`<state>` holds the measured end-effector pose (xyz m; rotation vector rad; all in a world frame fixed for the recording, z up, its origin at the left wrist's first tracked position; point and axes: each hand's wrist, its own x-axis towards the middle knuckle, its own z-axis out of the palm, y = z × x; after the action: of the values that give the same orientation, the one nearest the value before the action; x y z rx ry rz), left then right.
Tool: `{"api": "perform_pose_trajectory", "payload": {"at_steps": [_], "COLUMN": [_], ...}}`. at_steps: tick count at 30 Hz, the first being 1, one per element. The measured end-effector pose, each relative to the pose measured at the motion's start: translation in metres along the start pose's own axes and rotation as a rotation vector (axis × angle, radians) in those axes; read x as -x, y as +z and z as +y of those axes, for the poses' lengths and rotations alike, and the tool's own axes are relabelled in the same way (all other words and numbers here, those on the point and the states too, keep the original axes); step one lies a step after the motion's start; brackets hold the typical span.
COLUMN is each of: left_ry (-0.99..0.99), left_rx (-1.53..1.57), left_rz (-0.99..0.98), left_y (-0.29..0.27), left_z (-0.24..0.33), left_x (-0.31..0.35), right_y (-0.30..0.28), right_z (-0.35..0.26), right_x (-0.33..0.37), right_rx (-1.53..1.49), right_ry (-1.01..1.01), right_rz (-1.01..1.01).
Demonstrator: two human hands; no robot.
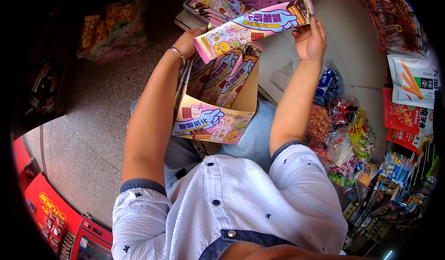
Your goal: The person sits on the floor of a small shop and organizes snack items. They wipe a shelf with a cloth, then pick up a cardboard box and arrange pink snack packets inside it. They also move and stack various other packaged snacks on the shelf.
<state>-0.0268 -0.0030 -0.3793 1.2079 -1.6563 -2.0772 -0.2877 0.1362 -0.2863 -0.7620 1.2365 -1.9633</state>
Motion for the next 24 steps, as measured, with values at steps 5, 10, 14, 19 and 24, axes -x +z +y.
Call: {"api": "perform_pose_trajectory", "payload": {"at_steps": [5, 10, 14, 19, 24], "left_ry": [-0.022, -0.028, 0.058, -0.001, 0.059], "left_rx": [0.024, -0.049, -0.081, -0.055, -0.06], "left_rz": [0.05, 0.022, 0.051, 0.083, -0.002], "left_y": [0.002, 0.002, 0.007, 0.004, 0.006], "left_z": [0.002, -0.002, -0.002, 0.003, 0.005], "left_x": [0.004, -0.006, -0.006, 0.003, 0.003], "right_y": [-0.004, -0.031, 0.001, 0.059, 0.065], "right_z": [0.0, -0.008, 0.024, 0.084, 0.092], "right_x": [0.002, 0.006, 0.008, 0.023, 0.022], "right_rx": [0.05, 0.119, 0.097, 0.27, 0.211], "right_ry": [-0.034, -0.012, 0.266, 0.496, 0.456], "right_rz": [0.05, -0.032, -0.263, -0.514, -0.257]}}
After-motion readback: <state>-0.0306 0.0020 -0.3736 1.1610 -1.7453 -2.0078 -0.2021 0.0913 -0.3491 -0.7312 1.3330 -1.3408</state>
